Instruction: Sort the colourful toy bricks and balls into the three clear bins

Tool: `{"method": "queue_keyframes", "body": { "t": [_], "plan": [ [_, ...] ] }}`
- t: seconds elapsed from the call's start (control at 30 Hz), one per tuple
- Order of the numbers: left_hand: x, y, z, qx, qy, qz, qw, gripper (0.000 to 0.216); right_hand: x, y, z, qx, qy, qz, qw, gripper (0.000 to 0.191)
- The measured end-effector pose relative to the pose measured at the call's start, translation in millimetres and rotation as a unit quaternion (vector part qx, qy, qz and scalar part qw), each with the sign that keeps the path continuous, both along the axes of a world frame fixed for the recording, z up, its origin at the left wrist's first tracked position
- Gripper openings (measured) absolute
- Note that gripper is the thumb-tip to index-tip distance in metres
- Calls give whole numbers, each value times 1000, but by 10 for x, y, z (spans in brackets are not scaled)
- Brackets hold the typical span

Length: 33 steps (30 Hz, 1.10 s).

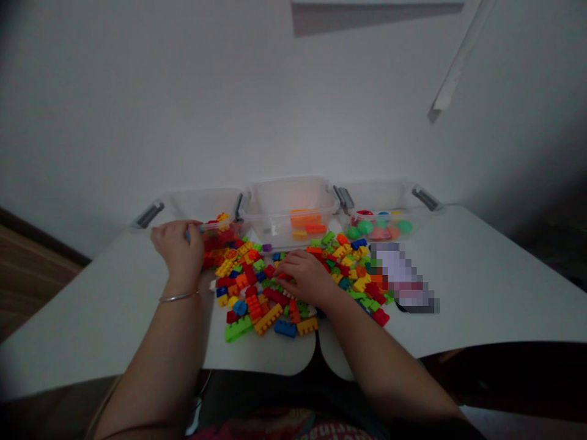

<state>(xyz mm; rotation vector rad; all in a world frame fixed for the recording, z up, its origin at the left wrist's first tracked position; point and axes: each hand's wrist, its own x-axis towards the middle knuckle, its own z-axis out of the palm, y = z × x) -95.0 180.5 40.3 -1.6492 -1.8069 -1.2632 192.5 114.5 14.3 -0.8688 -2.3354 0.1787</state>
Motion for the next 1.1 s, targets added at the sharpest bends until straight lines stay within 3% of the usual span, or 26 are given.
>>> {"method": "queue_keyframes", "body": {
  "t": [0.4, 0.53, 0.77, 0.97, 1.1],
  "plan": [
    [25, -14, 1, -32, -11, -9, 999, 25, 4, 14, -21, 5, -10, -18, 1000, 11],
    [131, -45, 23, -12, -16, -29, 999, 26, -19, 32, -25, -1, -15, -32, 999, 14],
    [518, -192, 58, 31, 58, -180, 982, 21, -99, 62, -51, -17, -40, -76, 996, 17],
    [819, -301, -24, -64, 136, -349, 925, 17, -115, 43, -79, -23, -55, -73, 996, 17],
    [882, -302, -98, -125, 162, -380, 902, 15, -138, 51, -97, -24, -64, -65, 996, 13]
  ]
}}
